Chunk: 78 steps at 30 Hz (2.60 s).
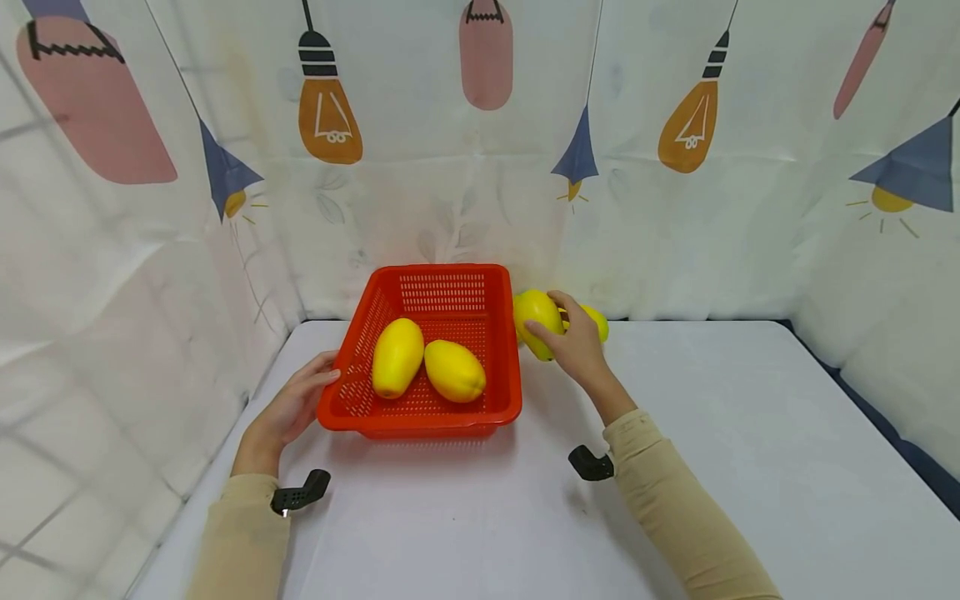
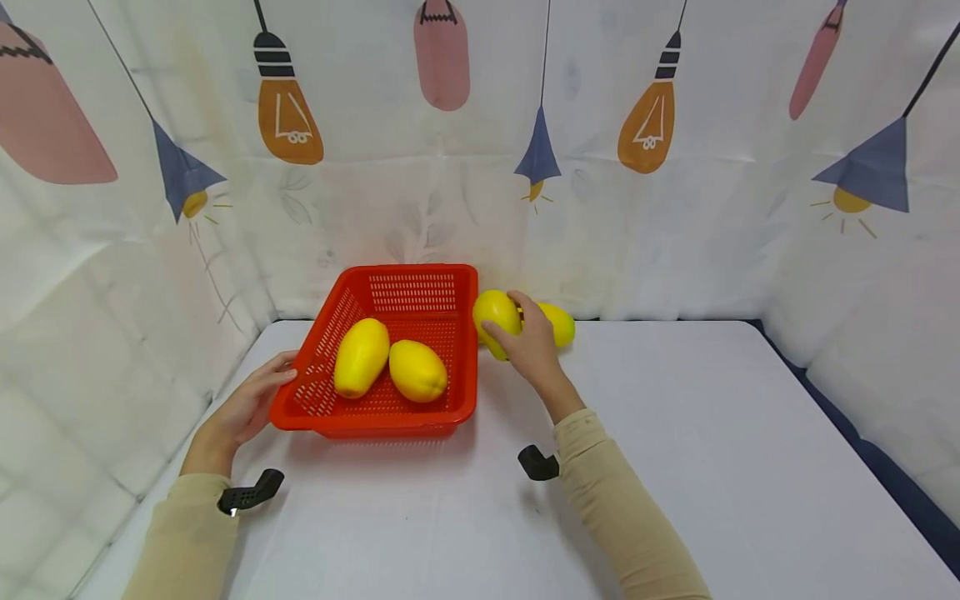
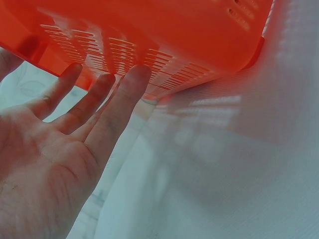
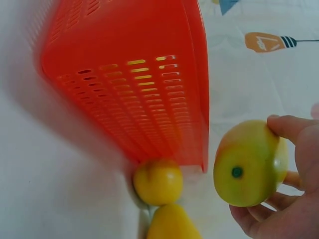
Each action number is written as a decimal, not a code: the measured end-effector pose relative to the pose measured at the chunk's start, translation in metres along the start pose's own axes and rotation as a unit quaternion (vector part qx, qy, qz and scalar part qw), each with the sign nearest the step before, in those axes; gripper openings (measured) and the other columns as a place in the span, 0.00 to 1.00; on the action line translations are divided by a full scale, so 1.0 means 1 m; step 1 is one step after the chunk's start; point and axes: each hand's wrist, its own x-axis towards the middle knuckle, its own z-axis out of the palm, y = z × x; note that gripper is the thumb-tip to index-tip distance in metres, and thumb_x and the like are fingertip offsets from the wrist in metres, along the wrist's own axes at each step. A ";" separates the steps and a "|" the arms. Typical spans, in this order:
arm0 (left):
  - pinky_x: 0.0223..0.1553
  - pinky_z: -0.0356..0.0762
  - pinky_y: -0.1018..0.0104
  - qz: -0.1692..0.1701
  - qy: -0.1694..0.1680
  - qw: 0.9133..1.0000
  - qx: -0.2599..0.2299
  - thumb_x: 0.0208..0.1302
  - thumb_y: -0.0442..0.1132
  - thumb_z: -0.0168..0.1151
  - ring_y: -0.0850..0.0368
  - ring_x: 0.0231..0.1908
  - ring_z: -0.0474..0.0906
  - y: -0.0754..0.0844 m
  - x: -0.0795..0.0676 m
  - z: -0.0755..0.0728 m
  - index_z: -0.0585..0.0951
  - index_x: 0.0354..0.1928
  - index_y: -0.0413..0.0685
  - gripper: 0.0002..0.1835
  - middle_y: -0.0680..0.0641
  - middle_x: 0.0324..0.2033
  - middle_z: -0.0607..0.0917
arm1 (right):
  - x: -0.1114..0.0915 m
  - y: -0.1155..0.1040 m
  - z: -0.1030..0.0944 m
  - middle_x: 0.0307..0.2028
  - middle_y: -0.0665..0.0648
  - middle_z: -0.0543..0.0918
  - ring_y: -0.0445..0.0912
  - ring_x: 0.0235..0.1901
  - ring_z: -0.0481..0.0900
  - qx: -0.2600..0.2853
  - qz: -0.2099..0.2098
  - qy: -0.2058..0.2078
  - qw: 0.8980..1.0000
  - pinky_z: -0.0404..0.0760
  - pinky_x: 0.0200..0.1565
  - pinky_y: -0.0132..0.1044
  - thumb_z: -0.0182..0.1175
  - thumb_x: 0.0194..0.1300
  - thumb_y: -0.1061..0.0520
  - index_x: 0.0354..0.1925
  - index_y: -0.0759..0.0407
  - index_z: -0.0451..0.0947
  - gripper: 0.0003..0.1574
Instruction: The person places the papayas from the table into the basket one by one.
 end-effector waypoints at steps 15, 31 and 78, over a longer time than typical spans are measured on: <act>0.47 0.80 0.65 -0.003 0.000 1.000 0.001 0.76 0.43 0.41 0.62 0.48 0.78 0.000 -0.001 0.000 0.62 0.66 0.51 0.20 0.55 0.53 0.75 | -0.004 -0.009 0.005 0.63 0.59 0.72 0.55 0.58 0.73 0.012 -0.002 -0.017 1.000 0.80 0.54 0.51 0.65 0.61 0.42 0.69 0.51 0.61 0.43; 0.48 0.80 0.65 -0.007 0.004 1.000 0.008 0.76 0.43 0.42 0.62 0.49 0.78 0.000 0.000 0.000 0.61 0.67 0.50 0.20 0.54 0.52 0.74 | -0.009 -0.021 0.015 0.62 0.54 0.74 0.52 0.56 0.73 0.016 -0.026 -0.039 0.999 0.80 0.53 0.49 0.65 0.61 0.43 0.66 0.48 0.63 0.40; 0.48 0.80 0.67 -0.002 0.006 1.000 -0.002 0.76 0.42 0.41 0.63 0.48 0.78 -0.001 0.002 -0.002 0.61 0.66 0.50 0.20 0.54 0.53 0.75 | -0.003 -0.005 0.020 0.68 0.58 0.68 0.58 0.66 0.69 0.007 -0.004 -0.087 0.996 0.76 0.59 0.51 0.58 0.65 0.38 0.71 0.48 0.60 0.42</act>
